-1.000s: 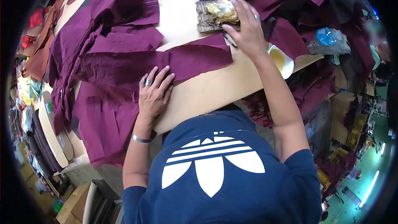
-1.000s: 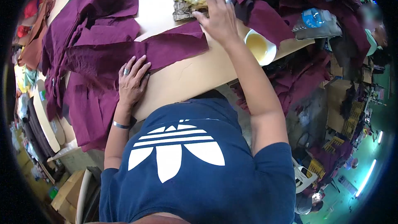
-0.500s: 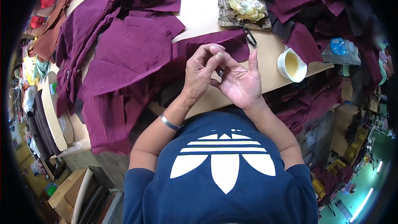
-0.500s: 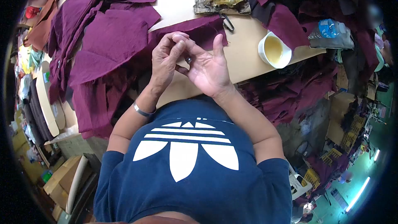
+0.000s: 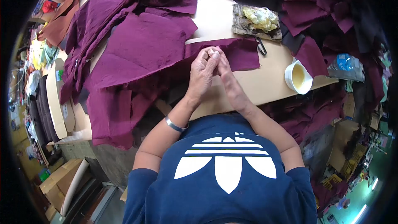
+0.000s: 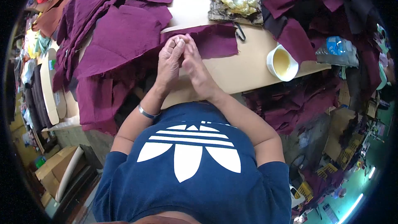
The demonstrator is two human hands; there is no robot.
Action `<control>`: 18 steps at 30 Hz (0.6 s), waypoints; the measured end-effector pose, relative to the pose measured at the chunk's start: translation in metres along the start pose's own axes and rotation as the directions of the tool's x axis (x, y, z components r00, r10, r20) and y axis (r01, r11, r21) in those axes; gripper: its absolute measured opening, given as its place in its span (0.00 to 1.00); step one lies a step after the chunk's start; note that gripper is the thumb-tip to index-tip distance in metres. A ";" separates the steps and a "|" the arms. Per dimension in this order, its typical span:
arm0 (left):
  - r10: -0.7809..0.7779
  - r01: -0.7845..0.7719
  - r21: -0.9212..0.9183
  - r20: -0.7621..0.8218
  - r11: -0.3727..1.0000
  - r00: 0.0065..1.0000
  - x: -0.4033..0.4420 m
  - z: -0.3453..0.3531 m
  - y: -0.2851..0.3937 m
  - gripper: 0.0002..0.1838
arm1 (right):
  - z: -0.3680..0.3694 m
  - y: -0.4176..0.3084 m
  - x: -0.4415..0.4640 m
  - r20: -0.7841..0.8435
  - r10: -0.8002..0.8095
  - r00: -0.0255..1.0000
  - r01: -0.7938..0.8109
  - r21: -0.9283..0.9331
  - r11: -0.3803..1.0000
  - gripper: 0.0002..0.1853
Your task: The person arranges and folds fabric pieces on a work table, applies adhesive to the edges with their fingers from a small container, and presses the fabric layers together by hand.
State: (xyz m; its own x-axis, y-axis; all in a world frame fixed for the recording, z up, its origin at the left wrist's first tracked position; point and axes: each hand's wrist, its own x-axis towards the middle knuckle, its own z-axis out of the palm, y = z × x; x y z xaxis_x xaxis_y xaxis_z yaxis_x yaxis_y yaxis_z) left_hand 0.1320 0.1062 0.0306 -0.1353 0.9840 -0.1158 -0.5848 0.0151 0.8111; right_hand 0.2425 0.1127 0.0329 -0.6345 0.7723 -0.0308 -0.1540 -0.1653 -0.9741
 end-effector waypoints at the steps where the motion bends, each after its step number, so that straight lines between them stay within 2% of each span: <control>1: 0.053 -0.052 0.111 -0.008 0.992 0.999 0.000 -0.002 -0.004 0.11 | 0.002 0.002 -0.002 -0.009 -0.039 0.999 0.037 -0.189 0.981 0.44; 2: 0.031 -0.031 0.105 -0.004 0.994 1.000 0.001 -0.004 -0.003 0.13 | 0.003 0.003 -0.002 -0.013 -0.079 0.997 0.069 -0.370 0.926 0.45; 4: -0.013 0.013 0.090 0.004 0.996 1.000 0.003 -0.008 -0.005 0.17 | 0.001 0.003 0.001 0.032 -0.093 0.995 0.097 -0.469 0.878 0.46; 5: -0.061 0.059 0.147 0.005 0.987 0.998 0.004 -0.009 0.000 0.21 | 0.000 0.004 0.001 0.045 -0.097 0.994 0.106 -0.511 0.853 0.46; 8: -0.226 0.238 -0.076 0.145 0.968 0.963 0.010 -0.025 0.002 0.21 | 0.000 0.005 0.001 0.101 -0.138 0.985 0.171 -0.582 0.795 0.46; 9: -0.197 0.238 -0.190 0.214 0.953 0.957 0.012 -0.028 0.001 0.20 | -0.001 0.005 0.000 0.120 -0.156 0.980 0.197 -0.598 0.777 0.46; 12: 0.026 -0.017 0.173 -0.050 0.985 0.998 0.004 0.002 0.008 0.20 | -0.007 0.005 0.002 0.062 -0.204 0.977 0.195 -0.648 0.736 0.45; 13: 0.022 -0.009 0.126 -0.099 0.992 0.995 0.005 0.001 -0.005 0.18 | -0.009 0.007 0.002 0.069 -0.200 0.977 0.191 -0.693 0.695 0.45; 16: 0.056 -0.038 0.212 -0.080 0.977 0.995 0.005 -0.017 -0.018 0.17 | -0.011 0.012 0.003 0.101 -0.209 0.973 0.208 -0.781 0.588 0.45; 17: -0.051 0.059 0.095 -0.089 0.994 0.995 0.002 -0.016 -0.013 0.18 | -0.009 0.012 0.001 0.118 -0.222 0.968 0.227 -0.790 0.570 0.45; 18: -0.069 0.070 0.033 -0.042 0.997 0.997 0.003 -0.019 -0.013 0.19 | -0.007 0.013 0.000 0.135 -0.233 0.963 0.246 -0.798 0.551 0.45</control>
State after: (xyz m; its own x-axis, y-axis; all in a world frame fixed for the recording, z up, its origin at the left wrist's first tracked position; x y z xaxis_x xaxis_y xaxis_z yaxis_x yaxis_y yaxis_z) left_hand 0.1241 0.1054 0.0086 -0.1282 0.9724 -0.1950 -0.5663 0.0897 0.8193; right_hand 0.2457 0.1148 0.0189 -0.6777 0.6992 0.2278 0.3635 0.5878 -0.7228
